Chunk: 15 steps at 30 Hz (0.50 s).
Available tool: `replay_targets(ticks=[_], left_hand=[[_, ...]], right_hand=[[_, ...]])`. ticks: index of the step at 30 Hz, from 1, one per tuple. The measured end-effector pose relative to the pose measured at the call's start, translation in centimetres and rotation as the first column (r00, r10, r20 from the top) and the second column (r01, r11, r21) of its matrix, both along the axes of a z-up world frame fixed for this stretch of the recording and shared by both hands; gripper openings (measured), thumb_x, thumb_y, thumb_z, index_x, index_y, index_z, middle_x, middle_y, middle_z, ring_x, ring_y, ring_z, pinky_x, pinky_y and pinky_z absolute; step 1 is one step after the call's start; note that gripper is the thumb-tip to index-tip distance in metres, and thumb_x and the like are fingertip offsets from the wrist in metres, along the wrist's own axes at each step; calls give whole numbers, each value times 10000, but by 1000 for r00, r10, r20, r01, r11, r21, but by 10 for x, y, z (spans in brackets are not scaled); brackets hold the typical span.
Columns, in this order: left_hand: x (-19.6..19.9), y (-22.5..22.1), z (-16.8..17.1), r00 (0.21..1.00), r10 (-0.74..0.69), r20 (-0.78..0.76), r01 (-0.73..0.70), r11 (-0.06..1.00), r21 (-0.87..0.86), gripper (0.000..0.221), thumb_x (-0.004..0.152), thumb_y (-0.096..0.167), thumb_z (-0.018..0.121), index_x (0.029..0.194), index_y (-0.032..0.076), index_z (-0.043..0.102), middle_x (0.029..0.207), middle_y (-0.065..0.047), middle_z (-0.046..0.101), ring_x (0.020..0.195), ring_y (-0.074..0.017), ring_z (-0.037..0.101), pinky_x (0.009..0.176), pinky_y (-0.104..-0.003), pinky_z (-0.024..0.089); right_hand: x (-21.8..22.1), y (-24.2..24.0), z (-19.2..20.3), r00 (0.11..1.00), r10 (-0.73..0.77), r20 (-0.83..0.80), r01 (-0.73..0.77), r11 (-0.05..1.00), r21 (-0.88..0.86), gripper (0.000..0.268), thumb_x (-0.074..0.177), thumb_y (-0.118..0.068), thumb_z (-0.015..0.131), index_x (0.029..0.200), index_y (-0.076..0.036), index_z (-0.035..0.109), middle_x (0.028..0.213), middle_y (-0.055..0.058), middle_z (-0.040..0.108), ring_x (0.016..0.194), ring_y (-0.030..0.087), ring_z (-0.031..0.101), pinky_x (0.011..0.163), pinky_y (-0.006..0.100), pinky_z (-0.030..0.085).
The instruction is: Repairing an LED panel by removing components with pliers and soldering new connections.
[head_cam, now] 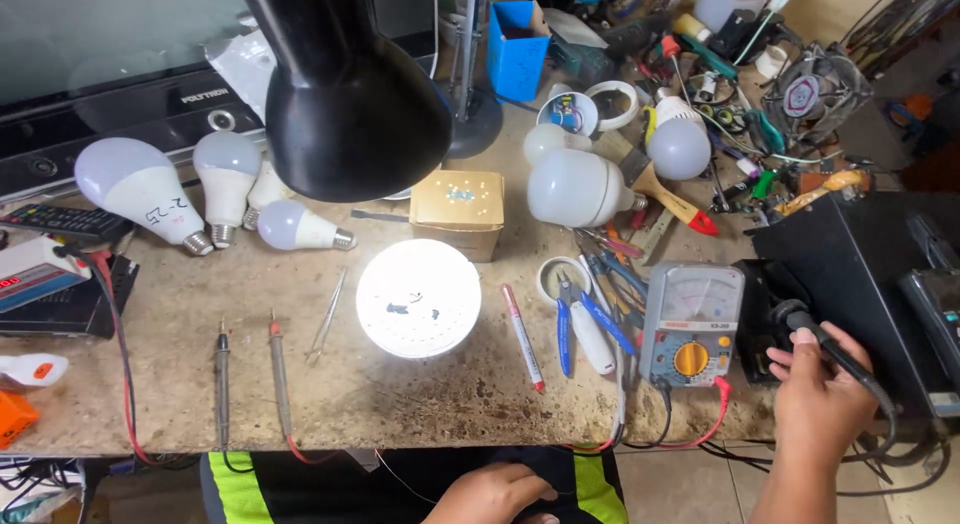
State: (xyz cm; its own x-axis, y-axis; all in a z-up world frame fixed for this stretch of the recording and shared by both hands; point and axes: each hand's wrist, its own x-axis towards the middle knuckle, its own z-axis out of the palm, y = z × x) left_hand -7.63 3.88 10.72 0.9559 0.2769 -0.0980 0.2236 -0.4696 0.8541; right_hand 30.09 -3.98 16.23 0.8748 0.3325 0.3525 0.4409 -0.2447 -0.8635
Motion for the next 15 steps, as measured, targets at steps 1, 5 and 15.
replay_targets(ticks=[1, 5, 15], left_hand=[[-4, 1, 5, 988, 80, 132, -79, 997, -12, 348, 1074, 453, 562, 1194, 143, 665, 1036, -90, 658, 990, -281, 662, 741, -393, 511], [-25, 9, 50, 728, 607, 319, -610, 786, -103, 154, 887, 289, 789, 980, 174, 748, 849, 20, 718, 679, -124, 664, 592, -252, 558], [-54, 100, 92, 392, 884, 255, -873, 445, -202, 1161, 619, 122, 613, 1564, 15, -55, 1689, -220, 50, 1522, -394, 202, 1270, -474, 186]], right_hand=[[4, 7, -4, 997, 7, -70, -5, 999, 35, 284, 1144, -46, 567, 1413, 39, 541, 1116, 254, 666, 843, 281, 718, 695, 346, 607], [16, -1, -35, 956, 153, -250, -109, 977, 181, 304, 1116, -98, 480, 1403, -1, 507, 1256, 213, 604, 1026, 382, 696, 877, 494, 585], [58, -65, -111, 940, 267, 214, -162, 898, -409, 327, 1086, -110, 533, 1397, -90, 432, 1409, 134, 553, 1340, 313, 568, 1278, 432, 397]])
